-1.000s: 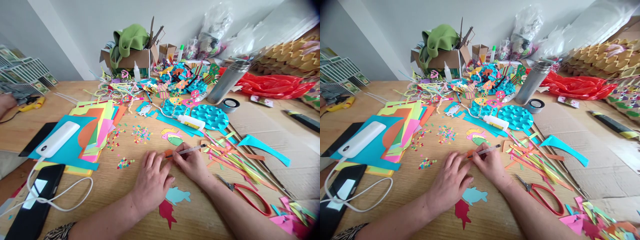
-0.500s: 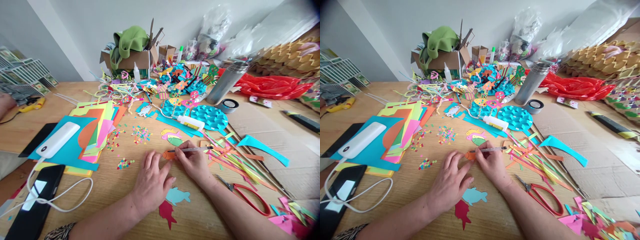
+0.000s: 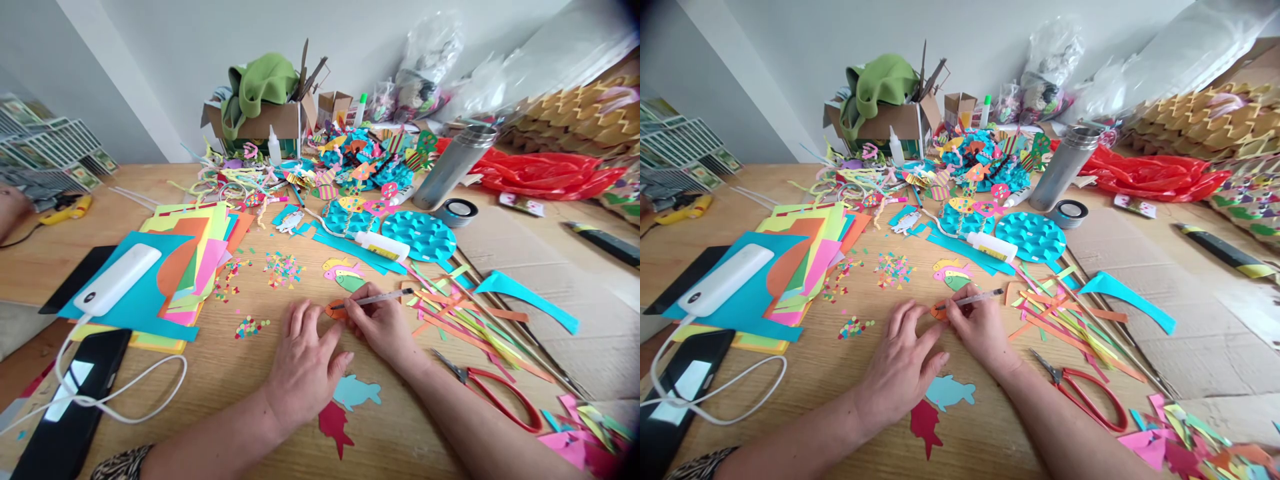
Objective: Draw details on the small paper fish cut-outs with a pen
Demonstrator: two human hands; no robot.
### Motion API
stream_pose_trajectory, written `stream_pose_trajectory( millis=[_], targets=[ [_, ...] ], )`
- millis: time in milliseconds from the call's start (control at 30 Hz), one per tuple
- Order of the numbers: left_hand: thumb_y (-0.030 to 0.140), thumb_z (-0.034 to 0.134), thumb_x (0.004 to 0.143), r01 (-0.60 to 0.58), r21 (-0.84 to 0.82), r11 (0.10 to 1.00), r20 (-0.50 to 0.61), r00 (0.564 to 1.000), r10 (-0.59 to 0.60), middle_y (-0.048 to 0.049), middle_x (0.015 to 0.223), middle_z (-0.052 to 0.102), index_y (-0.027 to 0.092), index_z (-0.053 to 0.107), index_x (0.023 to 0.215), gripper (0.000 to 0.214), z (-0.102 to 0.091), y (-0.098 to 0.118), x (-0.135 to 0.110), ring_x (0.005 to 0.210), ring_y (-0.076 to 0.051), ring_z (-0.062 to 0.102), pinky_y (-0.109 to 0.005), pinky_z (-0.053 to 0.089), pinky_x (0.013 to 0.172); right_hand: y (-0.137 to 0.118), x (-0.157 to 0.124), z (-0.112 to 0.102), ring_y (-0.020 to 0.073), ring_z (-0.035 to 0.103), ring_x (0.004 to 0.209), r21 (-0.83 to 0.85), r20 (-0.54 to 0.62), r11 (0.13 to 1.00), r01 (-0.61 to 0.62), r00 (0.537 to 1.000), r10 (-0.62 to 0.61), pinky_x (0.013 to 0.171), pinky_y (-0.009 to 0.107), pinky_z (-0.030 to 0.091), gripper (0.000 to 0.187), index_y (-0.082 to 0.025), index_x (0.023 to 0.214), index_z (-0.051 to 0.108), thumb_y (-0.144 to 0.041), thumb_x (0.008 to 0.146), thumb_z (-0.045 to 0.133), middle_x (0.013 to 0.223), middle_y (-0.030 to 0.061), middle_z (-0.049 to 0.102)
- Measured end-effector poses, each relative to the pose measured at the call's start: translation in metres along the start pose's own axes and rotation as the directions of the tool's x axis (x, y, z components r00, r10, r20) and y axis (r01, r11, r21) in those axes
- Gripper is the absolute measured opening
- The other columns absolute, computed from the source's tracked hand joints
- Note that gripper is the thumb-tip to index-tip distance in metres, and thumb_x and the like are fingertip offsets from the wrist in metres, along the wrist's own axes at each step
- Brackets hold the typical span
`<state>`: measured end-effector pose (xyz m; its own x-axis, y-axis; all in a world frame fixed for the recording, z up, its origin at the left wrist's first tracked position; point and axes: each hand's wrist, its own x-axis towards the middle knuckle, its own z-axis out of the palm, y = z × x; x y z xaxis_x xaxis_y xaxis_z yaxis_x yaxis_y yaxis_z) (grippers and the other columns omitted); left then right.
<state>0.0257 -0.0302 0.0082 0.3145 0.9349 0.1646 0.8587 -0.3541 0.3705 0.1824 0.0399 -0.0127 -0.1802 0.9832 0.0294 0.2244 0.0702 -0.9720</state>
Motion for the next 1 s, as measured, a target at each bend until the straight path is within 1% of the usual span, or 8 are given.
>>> stream_pose_trajectory(
  millis=[300,533,733,900,1000],
  targets=[
    [0.033,0.061,0.090,0.008,-0.006,1.000,-0.002,1.000,-0.008,-0.0108,0.126,0.043,0.025,0.056,0.127,0.038,-0.0005,-0.0004,0.0005,0.129,-0.033,0.033,-0.058,0.032,0.109,-0.0030,0.0001,-0.0003,0.0131,0.053,0.041,-0.023,0.013,1.000,-0.011,1.000,0.011,0.039,0.024,0.041,0.022,-0.021,0.075,0.052,-0.038,0.087,0.061,0.055,-0.0016,0.058],
    [0.034,0.061,0.090,0.010,-0.006,1.000,0.007,1.000,-0.010,-0.0109,0.125,0.043,0.025,0.057,0.125,0.036,-0.0014,0.0006,0.0005,0.129,-0.033,0.032,-0.058,0.032,0.109,-0.0018,-0.0002,-0.0003,0.0131,0.052,0.042,0.004,0.029,1.000,-0.017,0.999,0.017,0.039,0.023,0.041,0.021,-0.022,0.076,0.052,-0.036,0.087,0.061,0.055,-0.0027,0.057],
    [0.036,0.060,0.090,-0.012,0.039,0.999,-0.003,1.000,0.012,-0.0100,0.126,0.047,0.023,0.059,0.121,0.033,0.0003,0.0004,-0.0003,0.131,-0.034,0.031,-0.060,0.028,0.111,-0.0016,-0.0008,-0.0005,0.0133,0.053,0.042,-0.027,0.030,0.999,-0.023,0.999,0.024,0.039,0.024,0.042,0.022,-0.021,0.076,0.054,-0.039,0.088,0.061,0.057,-0.0010,0.060],
    [0.039,0.058,0.092,-0.016,0.074,0.997,0.012,1.000,0.015,-0.0083,0.126,0.051,0.024,0.058,0.124,0.036,0.0003,0.0006,-0.0014,0.132,-0.035,0.032,-0.061,0.024,0.113,-0.0025,-0.0006,-0.0004,0.0132,0.053,0.041,-0.022,0.029,1.000,-0.022,0.999,0.023,0.038,0.024,0.042,0.024,-0.022,0.076,0.053,-0.041,0.087,0.061,0.057,-0.0011,0.060],
    [0.040,0.060,0.091,-0.015,0.079,0.997,0.014,1.000,0.014,-0.0071,0.126,0.052,0.026,0.057,0.126,0.038,0.0001,0.0007,-0.0009,0.131,-0.033,0.034,-0.061,0.023,0.114,-0.0025,-0.0007,0.0000,0.0131,0.053,0.040,-0.014,0.022,1.000,-0.015,1.000,0.015,0.038,0.024,0.042,0.025,-0.022,0.075,0.053,-0.042,0.087,0.061,0.057,-0.0012,0.060]
  ],
)
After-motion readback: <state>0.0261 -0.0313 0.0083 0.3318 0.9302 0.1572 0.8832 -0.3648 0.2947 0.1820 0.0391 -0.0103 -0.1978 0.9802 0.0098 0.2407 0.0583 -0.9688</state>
